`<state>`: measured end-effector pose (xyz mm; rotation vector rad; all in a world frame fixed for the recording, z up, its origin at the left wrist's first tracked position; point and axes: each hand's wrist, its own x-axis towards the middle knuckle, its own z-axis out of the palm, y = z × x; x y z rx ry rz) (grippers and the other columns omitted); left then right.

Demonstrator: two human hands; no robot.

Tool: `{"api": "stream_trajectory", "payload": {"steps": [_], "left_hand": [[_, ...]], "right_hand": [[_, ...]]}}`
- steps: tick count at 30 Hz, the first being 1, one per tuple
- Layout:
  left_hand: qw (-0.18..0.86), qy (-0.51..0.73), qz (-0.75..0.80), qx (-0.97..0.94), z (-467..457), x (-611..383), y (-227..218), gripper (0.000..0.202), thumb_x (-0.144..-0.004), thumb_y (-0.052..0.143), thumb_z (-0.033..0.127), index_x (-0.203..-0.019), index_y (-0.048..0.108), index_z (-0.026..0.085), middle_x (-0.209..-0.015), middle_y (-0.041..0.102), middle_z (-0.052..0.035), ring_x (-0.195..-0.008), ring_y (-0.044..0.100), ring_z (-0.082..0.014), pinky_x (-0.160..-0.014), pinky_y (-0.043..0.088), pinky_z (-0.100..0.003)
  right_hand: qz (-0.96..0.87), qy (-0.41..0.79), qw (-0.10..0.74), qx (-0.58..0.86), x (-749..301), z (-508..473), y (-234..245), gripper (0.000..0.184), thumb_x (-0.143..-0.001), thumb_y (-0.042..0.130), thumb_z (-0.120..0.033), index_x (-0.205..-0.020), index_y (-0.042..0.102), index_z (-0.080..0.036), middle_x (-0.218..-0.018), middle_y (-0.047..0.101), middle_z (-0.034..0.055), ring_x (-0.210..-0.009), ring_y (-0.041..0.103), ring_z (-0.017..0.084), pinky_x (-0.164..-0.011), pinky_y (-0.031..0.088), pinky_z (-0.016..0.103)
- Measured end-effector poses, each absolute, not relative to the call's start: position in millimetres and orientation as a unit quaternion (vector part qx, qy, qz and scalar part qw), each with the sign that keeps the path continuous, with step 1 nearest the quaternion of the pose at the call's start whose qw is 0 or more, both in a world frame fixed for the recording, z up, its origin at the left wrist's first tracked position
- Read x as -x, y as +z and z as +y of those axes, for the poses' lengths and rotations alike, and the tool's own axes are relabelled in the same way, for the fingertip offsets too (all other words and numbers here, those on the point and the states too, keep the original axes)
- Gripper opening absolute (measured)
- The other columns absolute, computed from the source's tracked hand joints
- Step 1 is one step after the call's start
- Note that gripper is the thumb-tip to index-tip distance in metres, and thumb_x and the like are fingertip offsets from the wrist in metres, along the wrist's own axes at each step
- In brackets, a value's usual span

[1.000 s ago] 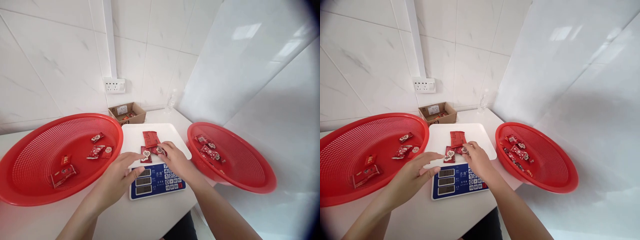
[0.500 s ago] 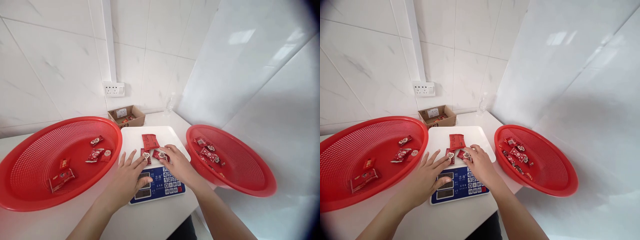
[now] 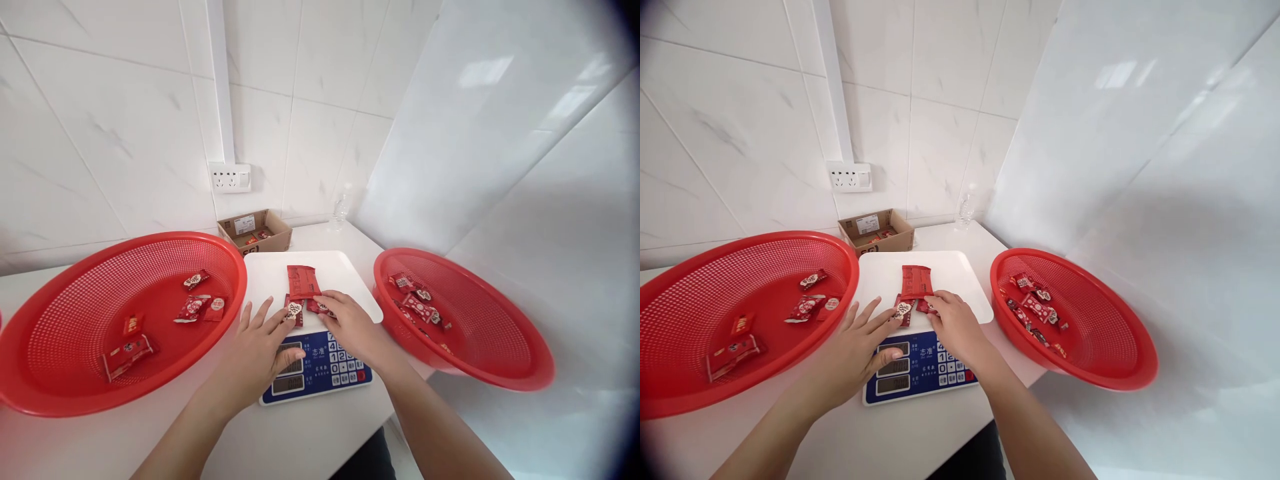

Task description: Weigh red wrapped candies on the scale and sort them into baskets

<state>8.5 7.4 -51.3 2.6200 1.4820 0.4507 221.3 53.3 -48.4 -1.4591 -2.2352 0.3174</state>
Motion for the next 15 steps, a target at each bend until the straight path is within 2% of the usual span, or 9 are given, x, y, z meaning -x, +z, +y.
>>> {"api": "stream_trajectory", "payload": {"steps": [8,12,15], "left_hand": [[0.073,0.133,0.494,-0.856,9,-9,-52,0.058,-0.091,0.026,0.058,-0.132,0.049,0.023,-0.144,0.045,-0.004,-0.139,0.026,-0.0333,-0.11,0.025,-0.062],[0.074,0.157,0.497,-0.85,11,-2,-51,0.053,-0.092,0.031,0.055,-0.131,0.049,0.025,-0.144,0.045,-0.0055,-0.14,0.025,-0.0316,-0.11,0.028,-0.06],[0.061,0.21,0.514,-0.829,9,10,-39,0.045,-0.093,0.035,0.049,-0.125,0.054,0.024,-0.143,0.047,-0.0074,-0.138,0.03,-0.0307,-0.109,0.031,-0.058]], "right_hand": [[-0.81,0.134,0.216,0.529,-220,49,-43,0.033,-0.087,0.047,-0.015,-0.113,0.066,-0.021,-0.124,0.061,0.0083,-0.114,0.055,0.023,-0.1,0.044,0.042],[-0.803,0.131,0.234,0.532,-225,48,-44,0.031,-0.089,0.048,-0.024,-0.115,0.064,-0.023,-0.124,0.06,0.0083,-0.117,0.054,0.023,-0.1,0.044,0.044],[-0.791,0.11,0.256,0.544,-242,45,-40,0.032,-0.089,0.049,-0.031,-0.117,0.062,-0.024,-0.127,0.058,0.0082,-0.12,0.052,0.024,-0.102,0.042,0.046]]}}
